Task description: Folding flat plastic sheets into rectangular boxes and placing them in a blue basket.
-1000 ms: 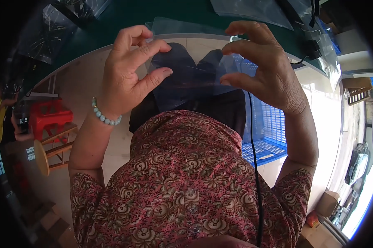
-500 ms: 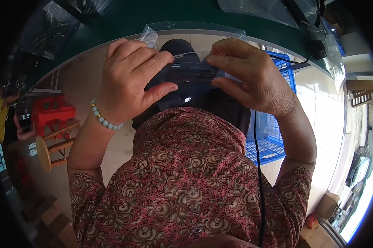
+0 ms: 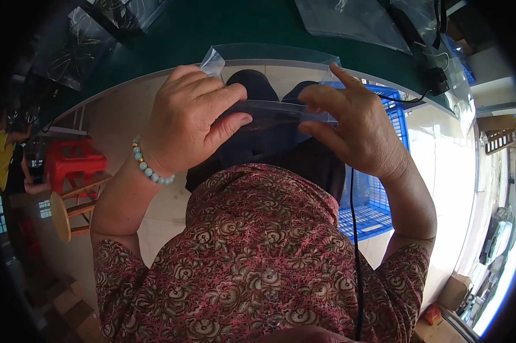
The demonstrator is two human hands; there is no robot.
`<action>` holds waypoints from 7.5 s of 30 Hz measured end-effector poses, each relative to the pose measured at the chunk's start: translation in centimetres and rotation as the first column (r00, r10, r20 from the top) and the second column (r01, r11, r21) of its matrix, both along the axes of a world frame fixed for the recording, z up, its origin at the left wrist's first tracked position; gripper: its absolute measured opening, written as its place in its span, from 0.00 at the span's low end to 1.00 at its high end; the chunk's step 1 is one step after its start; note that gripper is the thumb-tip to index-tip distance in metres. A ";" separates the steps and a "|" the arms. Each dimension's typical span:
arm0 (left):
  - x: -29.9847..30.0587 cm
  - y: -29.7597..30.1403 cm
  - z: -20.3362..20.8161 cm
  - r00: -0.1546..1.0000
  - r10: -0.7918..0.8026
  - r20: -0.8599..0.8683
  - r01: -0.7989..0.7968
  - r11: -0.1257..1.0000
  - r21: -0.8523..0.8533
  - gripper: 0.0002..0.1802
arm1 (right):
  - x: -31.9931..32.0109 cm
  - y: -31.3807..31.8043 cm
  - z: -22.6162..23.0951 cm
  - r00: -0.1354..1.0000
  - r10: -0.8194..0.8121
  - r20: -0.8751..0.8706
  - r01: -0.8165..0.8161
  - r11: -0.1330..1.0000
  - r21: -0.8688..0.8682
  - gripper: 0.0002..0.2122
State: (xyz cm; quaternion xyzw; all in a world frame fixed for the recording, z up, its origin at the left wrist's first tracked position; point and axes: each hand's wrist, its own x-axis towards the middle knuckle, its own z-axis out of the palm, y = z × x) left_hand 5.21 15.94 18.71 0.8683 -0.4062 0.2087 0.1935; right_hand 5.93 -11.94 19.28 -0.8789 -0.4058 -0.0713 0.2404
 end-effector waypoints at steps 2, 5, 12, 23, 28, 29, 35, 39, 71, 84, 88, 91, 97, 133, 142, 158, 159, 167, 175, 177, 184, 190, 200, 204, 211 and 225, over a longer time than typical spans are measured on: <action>-0.3 -0.4 0.3 0.999 0.035 -0.035 -0.035 0.999 -0.008 0.14 | 0.2 -0.1 -0.1 1.000 0.009 -0.006 -0.009 1.000 0.006 0.13; 0.0 -0.7 0.3 1.000 0.004 0.026 -0.005 0.999 0.034 0.13 | 0.4 -0.2 -0.5 0.999 0.034 0.037 -0.036 0.998 0.045 0.11; 0.4 -1.3 -0.4 0.999 -0.044 -0.007 0.044 0.997 -0.070 0.10 | 0.2 -0.5 0.0 1.000 0.018 -0.005 -0.017 0.995 0.100 0.05; 0.0 -2.4 -0.8 0.930 -0.325 0.170 0.333 0.943 -0.020 0.14 | -1.7 -2.8 0.7 0.980 0.088 -0.177 -0.056 0.983 0.176 0.02; -0.7 -3.1 -1.6 0.862 -0.425 0.276 0.436 0.900 0.025 0.17 | -0.6 -2.9 2.0 0.996 0.039 0.079 -0.048 0.992 0.116 0.16; -0.8 -3.4 -1.5 0.845 -0.411 0.341 0.429 0.903 0.026 0.12 | -0.6 -2.4 2.0 0.996 0.029 0.082 -0.039 0.992 0.117 0.16; -1.5 -3.3 -1.0 0.832 -0.494 0.251 0.482 0.869 0.113 0.11 | 0.0 1.5 -1.1 0.894 -0.074 0.443 0.341 0.753 -0.562 0.36; -1.2 -3.2 -0.1 0.851 -0.513 0.111 0.501 0.857 0.122 0.12 | 1.1 1.6 -1.8 0.875 -0.032 0.483 0.372 0.683 -0.628 0.34; -2.4 -7.1 1.2 0.962 -0.273 0.018 0.273 0.962 0.006 0.07 | 0.3 -1.2 3.5 0.930 -0.306 -0.205 0.363 0.857 0.366 0.09; -4.3 -0.9 6.9 0.887 -0.219 0.407 0.355 0.886 -0.297 0.22 | 5.3 -2.8 1.0 0.756 -0.025 -0.654 0.506 0.657 0.560 0.11; -0.7 1.2 4.5 0.799 -0.597 -0.071 0.421 0.640 -0.643 0.34 | 6.0 -2.5 0.0 0.799 -0.098 -0.593 0.448 0.754 0.480 0.12; -0.5 1.3 2.9 0.783 -0.461 -0.416 0.194 0.818 -0.541 0.36 | 3.9 0.0 0.8 0.863 -0.147 -0.483 0.389 0.803 0.451 0.13; 0.8 -0.1 1.3 0.684 -0.698 -0.213 0.446 0.631 -0.635 0.30 | 5.8 -1.5 1.4 0.674 -0.141 -0.726 0.445 0.861 0.246 0.12; 1.3 -5.6 -2.3 0.793 -0.403 -0.457 -0.106 0.647 -0.755 0.48 | 1.7 -1.9 3.4 0.911 -0.135 -0.390 0.122 0.991 -0.057 0.14; -1.6 -1.0 -16.5 -0.071 -0.701 -0.710 -0.863 0.401 -0.309 0.29 | 0.5 -7.7 1.8 0.942 -0.158 -0.296 0.244 0.928 0.282 0.14; 1.4 -9.1 -4.8 0.002 -0.769 -0.639 0.006 0.639 -0.769 0.33 | 1.0 -6.0 1.8 0.804 0.034 -0.594 0.311 0.828 0.467 0.19; 1.4 -9.9 -3.7 0.030 -0.764 -0.645 -0.039 0.644 -0.764 0.34 | 1.1 -5.9 1.9 0.834 -0.048 -0.550 0.349 0.818 0.458 0.18; -0.4 -11.6 -3.0 0.548 -0.559 -0.622 0.136 0.793 -0.593 0.15 | 0.0 -7.1 2.2 0.866 -0.163 -0.473 0.369 0.846 0.385 0.22; -1.8 -12.7 -2.6 0.692 -0.481 -0.538 0.012 0.753 -0.658 0.35 | 0.1 -6.5 2.6 0.786 0.205 -0.583 0.285 0.717 0.636 0.38; -2.0 -12.9 -2.1 0.701 -0.537 -0.469 0.023 0.675 -0.738 0.35 | 0.1 -5.5 3.5 0.791 -0.022 -0.611 0.385 0.794 0.471 0.36; -2.3 -12.8 -3.8 0.674 -0.436 -0.597 -0.099 0.748 -0.657 0.28 | -0.4 0.3 3.4 0.786 -0.568 -0.245 0.618 0.734 0.281 0.16; -3.3 -12.1 -4.2 0.533 -0.632 -0.562 -0.341 0.448 -0.827 0.19 | -0.8 1.6 2.2 0.765 -0.634 -0.113 0.620 0.677 0.397 0.10; -1.7 -10.3 -4.1 0.587 -0.663 -0.465 -0.325 0.333 -0.885 0.09 | -0.1 -2.0 0.7 0.930 0.064 -0.362 0.215 0.704 0.677 0.09; -0.9 -10.9 -3.1 0.719 -0.504 -0.478 -0.261 0.442 -0.858 0.10 | 0.0 -2.4 1.3 0.926 0.107 -0.361 0.170 0.737 0.654 0.09; -1.0 -10.2 -1.5 0.753 -0.481 -0.449 -0.204 0.478 -0.854 0.07 | 0.9 -2.9 2.2 0.924 0.231 -0.305 0.021 0.765 0.644 0.14; -1.4 -10.9 -2.1 0.614 -0.536 -0.580 -0.426 0.393 -0.815 0.10 | 0.4 -2.2 2.6 0.922 0.104 -0.372 0.126 0.829 0.545 0.15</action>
